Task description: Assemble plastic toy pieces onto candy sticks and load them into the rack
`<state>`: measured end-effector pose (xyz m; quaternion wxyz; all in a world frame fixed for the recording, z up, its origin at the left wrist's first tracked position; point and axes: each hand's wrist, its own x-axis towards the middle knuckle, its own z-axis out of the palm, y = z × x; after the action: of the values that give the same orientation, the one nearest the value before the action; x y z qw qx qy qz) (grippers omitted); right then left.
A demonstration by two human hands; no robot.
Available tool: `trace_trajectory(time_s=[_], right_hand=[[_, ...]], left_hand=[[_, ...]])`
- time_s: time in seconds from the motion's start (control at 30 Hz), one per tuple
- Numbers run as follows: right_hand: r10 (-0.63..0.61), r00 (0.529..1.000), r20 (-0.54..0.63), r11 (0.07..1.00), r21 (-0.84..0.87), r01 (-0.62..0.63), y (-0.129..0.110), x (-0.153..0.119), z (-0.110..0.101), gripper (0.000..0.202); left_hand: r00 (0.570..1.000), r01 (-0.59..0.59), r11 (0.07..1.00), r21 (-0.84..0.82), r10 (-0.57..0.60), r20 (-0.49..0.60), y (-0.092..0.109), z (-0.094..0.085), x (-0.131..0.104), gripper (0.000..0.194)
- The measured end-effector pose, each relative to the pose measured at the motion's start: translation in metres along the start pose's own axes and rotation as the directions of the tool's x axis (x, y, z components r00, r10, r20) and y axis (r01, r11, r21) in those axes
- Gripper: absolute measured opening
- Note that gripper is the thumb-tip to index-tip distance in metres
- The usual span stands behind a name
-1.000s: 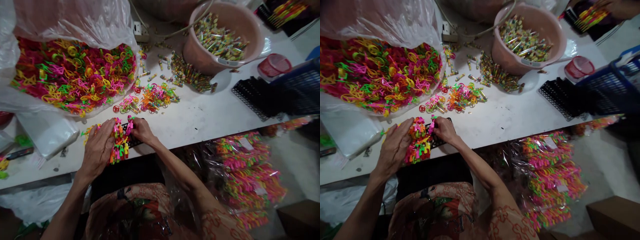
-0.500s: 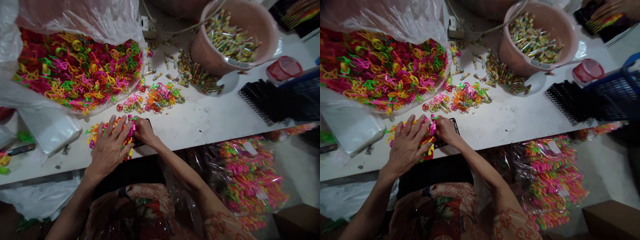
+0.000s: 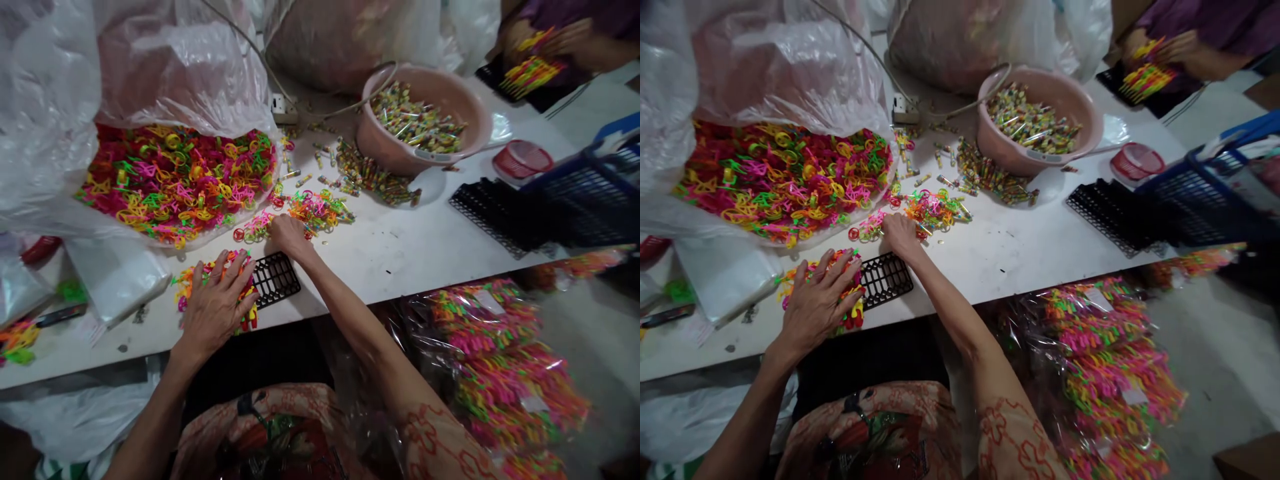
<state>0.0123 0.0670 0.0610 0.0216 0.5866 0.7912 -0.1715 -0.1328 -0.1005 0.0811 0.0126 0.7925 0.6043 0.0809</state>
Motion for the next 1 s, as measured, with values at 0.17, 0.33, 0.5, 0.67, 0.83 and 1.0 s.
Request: trace_trajectory(time_s=[0.17, 0.33, 0.5, 0.67, 0.83, 1.0], right_hand=[[0.045, 0.994, -0.103, 0.966, 0.260, -0.017, 0.008, -0.017, 0.010, 0.017], [0.010, 0.985, -0.173, 0.610, 0.781, 0.131, 0.027, -0.065, 0.031, 0.005], [0.048, 0.998, -0.041, 0.409, 0.912, 0.018, 0.021, -0.107, 0.055, 0.007], [0.009, 0.999, -0.049, 0.413, 0.910, 0.040, -0.003, -0.126, 0.070, 0.010], [-0.114, 0.982, -0.148, 0.598, 0.779, 0.187, -0.003, -0.130, 0.075, 0.011], [-0.369, 0.929, -0.031, 0.855, 0.380, 0.352, -0.007, -0.136, 0.068, 0.009]], left_hand=[[1.000, -0.006, 1.000, -0.022, 0.006, -0.016, 0.001, -0.001, 0.001, 0.050], [1.000, 0.014, 0.997, -0.077, -0.015, -0.006, 0.001, -0.002, 0.000, 0.051], [0.999, 0.024, 0.996, -0.082, -0.022, 0.030, 0.001, -0.004, 0.000, 0.051], [1.000, 0.025, 0.995, -0.093, -0.023, 0.021, 0.001, -0.003, 0.001, 0.053], [1.000, 0.023, 0.995, -0.101, -0.022, 0.010, 0.002, -0.003, 0.000, 0.053], [0.999, 0.027, 0.994, -0.106, -0.024, 0.034, 0.003, -0.005, 0.000, 0.053]])
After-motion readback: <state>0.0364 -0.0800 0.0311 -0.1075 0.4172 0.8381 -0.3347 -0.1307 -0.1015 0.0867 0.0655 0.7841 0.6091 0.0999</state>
